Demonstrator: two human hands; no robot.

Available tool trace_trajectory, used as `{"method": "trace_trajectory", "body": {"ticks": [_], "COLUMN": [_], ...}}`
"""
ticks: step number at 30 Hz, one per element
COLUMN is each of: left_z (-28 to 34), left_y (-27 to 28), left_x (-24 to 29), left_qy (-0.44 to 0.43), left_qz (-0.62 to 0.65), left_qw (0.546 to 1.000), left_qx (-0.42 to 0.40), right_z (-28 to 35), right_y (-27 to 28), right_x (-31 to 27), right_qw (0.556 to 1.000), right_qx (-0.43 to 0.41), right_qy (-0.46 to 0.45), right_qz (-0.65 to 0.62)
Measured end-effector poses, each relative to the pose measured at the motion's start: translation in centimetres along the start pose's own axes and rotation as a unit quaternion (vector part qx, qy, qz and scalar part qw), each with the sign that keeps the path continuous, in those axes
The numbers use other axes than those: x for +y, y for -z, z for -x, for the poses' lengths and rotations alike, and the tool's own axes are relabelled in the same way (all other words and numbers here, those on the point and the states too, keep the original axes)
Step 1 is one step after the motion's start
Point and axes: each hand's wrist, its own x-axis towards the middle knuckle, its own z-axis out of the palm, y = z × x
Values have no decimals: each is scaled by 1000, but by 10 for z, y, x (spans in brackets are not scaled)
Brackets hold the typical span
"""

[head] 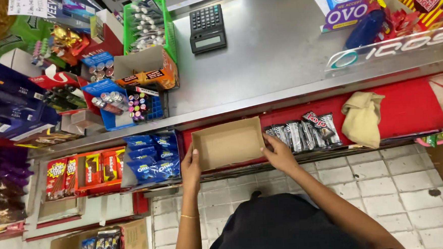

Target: Organizing and cleaning chocolate bars on a store shelf or counter.

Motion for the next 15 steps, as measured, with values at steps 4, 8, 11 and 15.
{"method": "trace_trajectory", "body": {"ticks": [4,8,11,15], "left_z": [-31,-47,-52,-46], "left_y": [-10,-18,-21,-22], "left_x": [-38,-63,-69,-46], "left_qy": [57,79,131,106], "left_qz": [-88,-73,-106,-95], "left_qw": [994,994,985,989], "left_qx": [-27,-35,-39,-49], "right_z": [-1,5,17,18], "right_y": [-11,-8,0,1], "right_x": [8,-12,-51,-56], "right_qw": [993,988,988,987], "right_qx": [-10,-7,5,12], "right_qy": [-73,-114,-133,-141], "right_qz": [97,106,73,77]}}
